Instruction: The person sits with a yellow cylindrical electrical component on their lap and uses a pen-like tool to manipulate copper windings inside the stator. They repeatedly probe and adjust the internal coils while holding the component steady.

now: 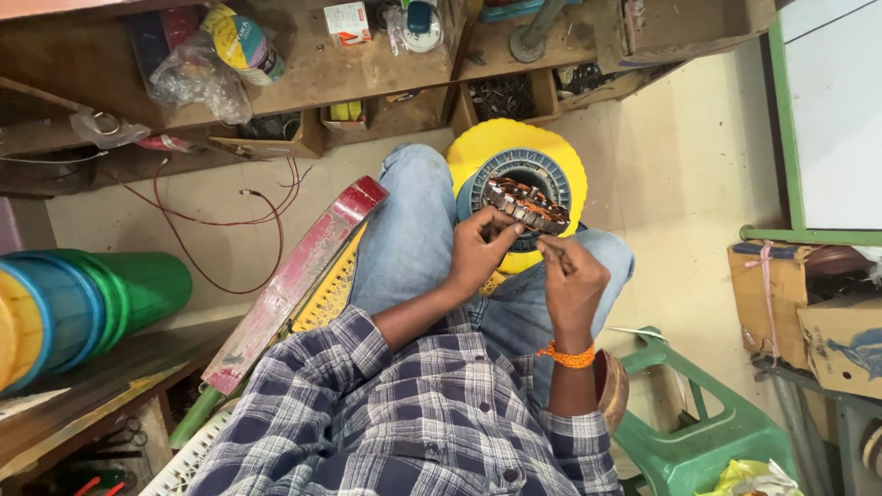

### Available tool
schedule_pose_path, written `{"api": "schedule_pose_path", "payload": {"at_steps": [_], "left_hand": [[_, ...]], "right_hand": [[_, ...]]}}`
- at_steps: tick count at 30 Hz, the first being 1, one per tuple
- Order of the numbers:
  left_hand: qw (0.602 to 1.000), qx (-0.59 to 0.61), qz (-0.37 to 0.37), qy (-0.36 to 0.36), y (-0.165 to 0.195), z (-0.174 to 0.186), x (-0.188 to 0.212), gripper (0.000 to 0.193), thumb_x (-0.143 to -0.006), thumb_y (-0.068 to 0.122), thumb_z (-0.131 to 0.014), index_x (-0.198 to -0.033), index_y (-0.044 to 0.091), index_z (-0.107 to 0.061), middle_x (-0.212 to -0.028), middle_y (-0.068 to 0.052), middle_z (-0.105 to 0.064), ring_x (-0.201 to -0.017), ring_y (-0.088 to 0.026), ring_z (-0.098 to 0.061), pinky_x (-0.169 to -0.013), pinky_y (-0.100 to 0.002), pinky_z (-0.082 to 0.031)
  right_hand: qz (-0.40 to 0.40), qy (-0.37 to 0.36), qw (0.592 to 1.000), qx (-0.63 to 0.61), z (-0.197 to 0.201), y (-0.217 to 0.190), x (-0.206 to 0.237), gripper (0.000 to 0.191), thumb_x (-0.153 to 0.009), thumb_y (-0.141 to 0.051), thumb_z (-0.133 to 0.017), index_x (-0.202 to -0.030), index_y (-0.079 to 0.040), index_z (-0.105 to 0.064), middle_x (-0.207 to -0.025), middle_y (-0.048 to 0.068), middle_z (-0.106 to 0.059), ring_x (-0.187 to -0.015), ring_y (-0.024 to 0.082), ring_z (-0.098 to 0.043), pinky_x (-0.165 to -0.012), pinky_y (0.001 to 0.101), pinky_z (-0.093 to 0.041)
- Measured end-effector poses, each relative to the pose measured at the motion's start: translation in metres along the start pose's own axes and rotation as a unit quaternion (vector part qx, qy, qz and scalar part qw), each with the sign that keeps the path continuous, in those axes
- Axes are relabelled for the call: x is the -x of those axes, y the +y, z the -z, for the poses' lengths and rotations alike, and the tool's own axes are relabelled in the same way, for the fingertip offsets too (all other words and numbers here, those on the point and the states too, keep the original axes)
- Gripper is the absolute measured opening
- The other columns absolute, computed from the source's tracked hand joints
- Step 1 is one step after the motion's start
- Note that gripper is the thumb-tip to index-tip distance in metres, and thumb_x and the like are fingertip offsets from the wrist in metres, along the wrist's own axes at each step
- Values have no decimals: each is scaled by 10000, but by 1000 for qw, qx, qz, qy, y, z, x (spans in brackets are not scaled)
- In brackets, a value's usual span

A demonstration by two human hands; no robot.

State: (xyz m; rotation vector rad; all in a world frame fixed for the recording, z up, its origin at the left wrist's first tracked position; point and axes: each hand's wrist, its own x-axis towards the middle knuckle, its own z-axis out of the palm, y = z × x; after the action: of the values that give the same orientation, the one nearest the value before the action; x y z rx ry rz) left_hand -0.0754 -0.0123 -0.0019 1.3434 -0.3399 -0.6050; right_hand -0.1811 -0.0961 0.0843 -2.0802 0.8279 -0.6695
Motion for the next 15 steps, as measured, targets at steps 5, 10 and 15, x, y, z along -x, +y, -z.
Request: {"api": "schedule_pose_path", "payload": {"at_steps": [5,10,15], "left_hand": [[899,-250,-351,-77,16,21,1,240,-867,50,-758,-1098,109,-729,-825,-12,-575,-698,-153,-612,-626,-319,-493],[796,-324,-481,-174,19,37,-18,302,-809,115,-778,-1108,110,-737,-812,-4,-591,-694,-189,-641,-610,-356,-507],[895,-215,-368,-131,6,35,-13,128,-876,89,-823,-986,114,-763,-798,-17,-651,-681,-144,-649,-611,-297,-496]], "right_hand": [[-21,3,1000,-10,-10,12,17,83,-935,7,-738,-1017,20,-730,-770,68,-689,-647,63,-564,-590,244,-451],[-11,-30,999,12,-2,7,31,110,-889,-15,-767,-996,5,-748,-751,74,-678,-600,82,-543,-565,259,-435],[-5,-38,998,57,25,-14,27,98,-862,-30,-786,-959,-22,-776,-768,62,-688,-570,95,-487,-536,269,-393]]}}
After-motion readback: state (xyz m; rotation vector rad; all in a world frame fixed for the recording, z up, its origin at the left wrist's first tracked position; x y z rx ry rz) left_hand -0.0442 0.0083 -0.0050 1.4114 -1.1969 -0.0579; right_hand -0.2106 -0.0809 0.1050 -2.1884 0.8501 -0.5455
